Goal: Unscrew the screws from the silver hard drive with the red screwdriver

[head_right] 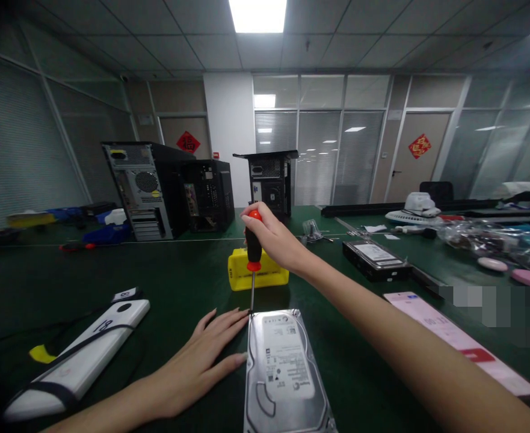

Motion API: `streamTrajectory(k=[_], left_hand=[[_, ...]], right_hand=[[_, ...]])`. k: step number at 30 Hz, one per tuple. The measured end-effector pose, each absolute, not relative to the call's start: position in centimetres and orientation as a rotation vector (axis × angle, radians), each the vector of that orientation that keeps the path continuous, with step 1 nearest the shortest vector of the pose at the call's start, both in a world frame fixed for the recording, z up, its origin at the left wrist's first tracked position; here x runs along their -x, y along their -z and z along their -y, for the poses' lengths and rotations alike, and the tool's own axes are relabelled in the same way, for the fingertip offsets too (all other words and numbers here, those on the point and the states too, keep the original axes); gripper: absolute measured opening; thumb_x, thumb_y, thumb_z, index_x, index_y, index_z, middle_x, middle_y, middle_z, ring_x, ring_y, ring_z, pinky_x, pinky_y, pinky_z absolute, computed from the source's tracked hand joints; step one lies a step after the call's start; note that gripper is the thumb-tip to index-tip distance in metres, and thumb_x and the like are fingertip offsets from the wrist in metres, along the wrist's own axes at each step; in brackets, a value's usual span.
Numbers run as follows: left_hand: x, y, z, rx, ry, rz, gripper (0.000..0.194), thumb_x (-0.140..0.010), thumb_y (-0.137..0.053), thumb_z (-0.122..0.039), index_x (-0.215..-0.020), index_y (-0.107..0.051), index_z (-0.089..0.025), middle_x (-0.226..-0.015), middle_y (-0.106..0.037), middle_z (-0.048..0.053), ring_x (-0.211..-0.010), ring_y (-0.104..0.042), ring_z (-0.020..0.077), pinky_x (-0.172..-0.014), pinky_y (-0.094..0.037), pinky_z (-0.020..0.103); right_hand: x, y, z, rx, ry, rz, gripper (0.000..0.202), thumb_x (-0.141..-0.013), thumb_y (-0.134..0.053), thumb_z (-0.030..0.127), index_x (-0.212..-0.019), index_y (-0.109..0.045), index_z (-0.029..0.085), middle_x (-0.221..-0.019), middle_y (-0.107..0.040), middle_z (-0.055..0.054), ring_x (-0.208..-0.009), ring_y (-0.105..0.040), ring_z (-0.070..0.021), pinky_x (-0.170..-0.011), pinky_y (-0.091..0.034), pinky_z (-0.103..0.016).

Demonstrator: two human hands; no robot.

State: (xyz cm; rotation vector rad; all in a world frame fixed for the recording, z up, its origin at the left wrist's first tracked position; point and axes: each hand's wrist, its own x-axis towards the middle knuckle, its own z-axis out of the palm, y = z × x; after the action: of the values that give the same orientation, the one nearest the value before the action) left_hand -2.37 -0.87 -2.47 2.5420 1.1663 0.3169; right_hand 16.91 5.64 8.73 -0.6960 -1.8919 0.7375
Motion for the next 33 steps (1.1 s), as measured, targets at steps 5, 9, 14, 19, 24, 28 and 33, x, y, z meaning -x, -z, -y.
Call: streamTrajectory(k=[5,9,14,19,24,28,33], left_hand=[[2.3,2.2,1.0,-2.523,-0.305,-1.181,0.059,-0.090,-0.028,-0.058,-0.139,-0.028,-0.026,-0.146,-0.029,0.004,-0.135,-0.022,0.0256,-0.110,-0.010,0.055],[2.3,2.2,1.1,-2.531,-0.312,-1.164,0.060,-0.090,-0.028,-0.058,-0.139,-0.029,-0.025,-0.146,-0.029,0.006,-0.135,-0.022,0.0253,-0.110,-0.009,0.054],[2.4,2.4,1.1,-2.533,-0.303,-1.168,0.060,-0.090,-0.027,-0.058,-0.140,-0.028,-0.026,-0.147,-0.028,0.005,-0.135,-0.021,0.0251,-0.110,-0.008,0.054],[2.4,2.3,1.1,-2.531,-0.293,-1.164,0.060,-0.090,-0.027,-0.058,-0.140,-0.026,-0.026,-0.147,-0.027,0.005,-0.136,-0.020,0.0248,-0.110,-0.008,0.055],[2.4,2.3,1.0,-2.534,-0.324,-1.157,0.057,-0.090,-0.029,-0.057,-0.140,-0.028,-0.028,-0.146,-0.029,0.005,-0.135,-0.022,0.0255,-0.110,-0.009,0.055],[2.4,2.3,0.9,-2.540,-0.323,-1.157,0.056,-0.090,-0.030,-0.056,-0.139,-0.029,-0.028,-0.146,-0.030,0.004,-0.135,-0.023,0.0260,-0.110,-0.009,0.054],[2.3,2.3,1.0,-2.540,-0.323,-1.173,0.057,-0.090,-0.029,-0.057,-0.139,-0.029,-0.028,-0.146,-0.030,0.004,-0.135,-0.023,0.0254,-0.110,-0.010,0.054]], right_hand=[[-16.9,-9.1,-5.8,0.802,-0.544,1.959,0.024,-0.083,-0.052,0.038,-0.096,-0.049,0.018,-0.088,-0.053,-0.003,-0.077,-0.054,-0.0152,-0.071,-0.046,-0.034],[-16.5,-9.4,-5.4,0.740,-0.694,1.954,0.028,-0.075,-0.063,0.035,-0.089,-0.044,0.019,-0.083,-0.055,-0.001,-0.075,-0.057,-0.0152,-0.070,-0.048,-0.034],[-15.5,-9.1,-4.9,0.625,-0.900,1.912,0.024,-0.079,-0.058,0.033,-0.093,-0.042,0.021,-0.074,-0.054,0.002,-0.065,-0.058,-0.0127,-0.065,-0.050,-0.031],[-15.5,-8.9,-5.3,0.638,-1.073,1.767,0.015,-0.088,-0.038,0.034,-0.093,-0.042,0.020,-0.075,-0.053,0.001,-0.062,-0.057,-0.0113,-0.067,-0.051,-0.033],[-15.9,-8.8,-5.6,0.661,-0.954,1.758,0.025,-0.079,-0.058,0.037,-0.087,-0.043,0.020,-0.079,-0.055,0.000,-0.069,-0.060,-0.0120,-0.071,-0.051,-0.031],[-15.6,-8.4,-5.7,0.563,-0.979,1.725,0.034,-0.073,-0.065,0.035,-0.092,-0.039,0.022,-0.076,-0.054,0.004,-0.066,-0.060,-0.0109,-0.069,-0.051,-0.031],[-14.9,-8.4,-5.5,0.521,-1.079,1.718,0.023,-0.082,-0.052,0.040,-0.095,-0.046,0.022,-0.073,-0.050,0.004,-0.059,-0.055,-0.0089,-0.064,-0.050,-0.028]])
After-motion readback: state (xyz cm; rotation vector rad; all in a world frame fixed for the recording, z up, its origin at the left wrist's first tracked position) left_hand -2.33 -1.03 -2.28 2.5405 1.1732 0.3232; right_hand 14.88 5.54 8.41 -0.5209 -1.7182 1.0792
